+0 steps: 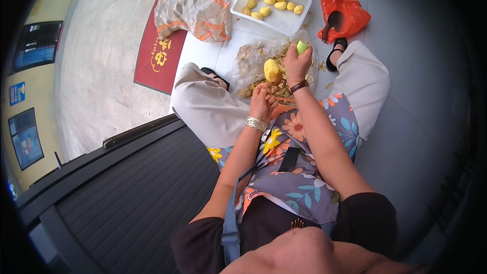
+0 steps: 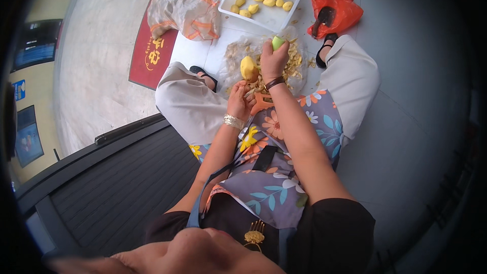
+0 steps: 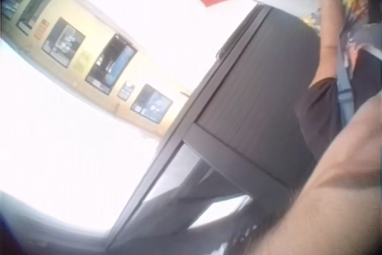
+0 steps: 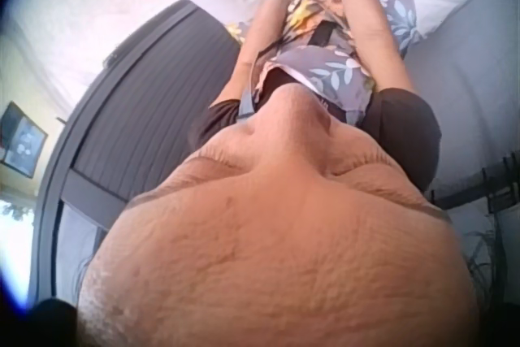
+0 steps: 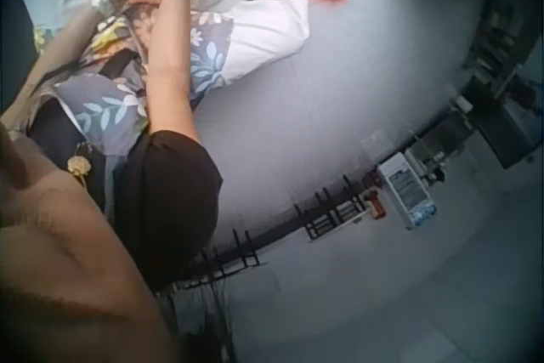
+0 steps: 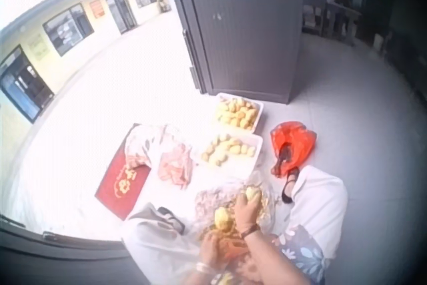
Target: The person sits on the floor and peels potatoes using a peeler. They place the peeled potatoes into a white tray and discard the peels onto a plastic sheet on the floor.
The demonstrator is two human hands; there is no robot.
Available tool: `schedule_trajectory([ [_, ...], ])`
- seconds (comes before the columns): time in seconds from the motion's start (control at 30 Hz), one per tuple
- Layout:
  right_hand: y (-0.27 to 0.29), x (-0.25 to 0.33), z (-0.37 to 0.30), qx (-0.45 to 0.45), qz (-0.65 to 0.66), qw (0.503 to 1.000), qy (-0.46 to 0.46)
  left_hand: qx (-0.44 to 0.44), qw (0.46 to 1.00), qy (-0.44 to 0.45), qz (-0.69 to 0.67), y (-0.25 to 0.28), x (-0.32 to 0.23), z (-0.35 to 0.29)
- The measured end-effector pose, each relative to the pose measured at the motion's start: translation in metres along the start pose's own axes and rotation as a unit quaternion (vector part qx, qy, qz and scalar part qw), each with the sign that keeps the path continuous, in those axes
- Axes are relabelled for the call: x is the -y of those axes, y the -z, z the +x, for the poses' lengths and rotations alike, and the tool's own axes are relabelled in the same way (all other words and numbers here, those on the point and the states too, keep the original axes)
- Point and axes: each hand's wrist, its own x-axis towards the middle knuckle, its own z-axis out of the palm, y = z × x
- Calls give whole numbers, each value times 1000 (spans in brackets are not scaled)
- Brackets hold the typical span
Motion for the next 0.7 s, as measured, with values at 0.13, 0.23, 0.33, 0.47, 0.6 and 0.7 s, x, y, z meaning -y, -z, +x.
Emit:
schedule_trajectory([
  [0.13,-6,7,-26,83,-49,994,-44,-76,997,31,6,-15,3,9],
  [0.23,20,-16,-9,-3,-154,984,88,-185,964,105,160,9,8,18],
  [0.33,44,-32,2,-18,-118,993,0,-130,964,136,186,8,19,32],
  [0.47,63,-59,10,-45,-60,994,-79,-125,943,120,283,21,42,65],
  [0.6,64,-73,5,-50,-72,991,-100,-291,853,13,433,102,47,103],
  [0.7,61,-76,5,-33,-64,988,-134,-348,812,71,462,112,20,105],
])
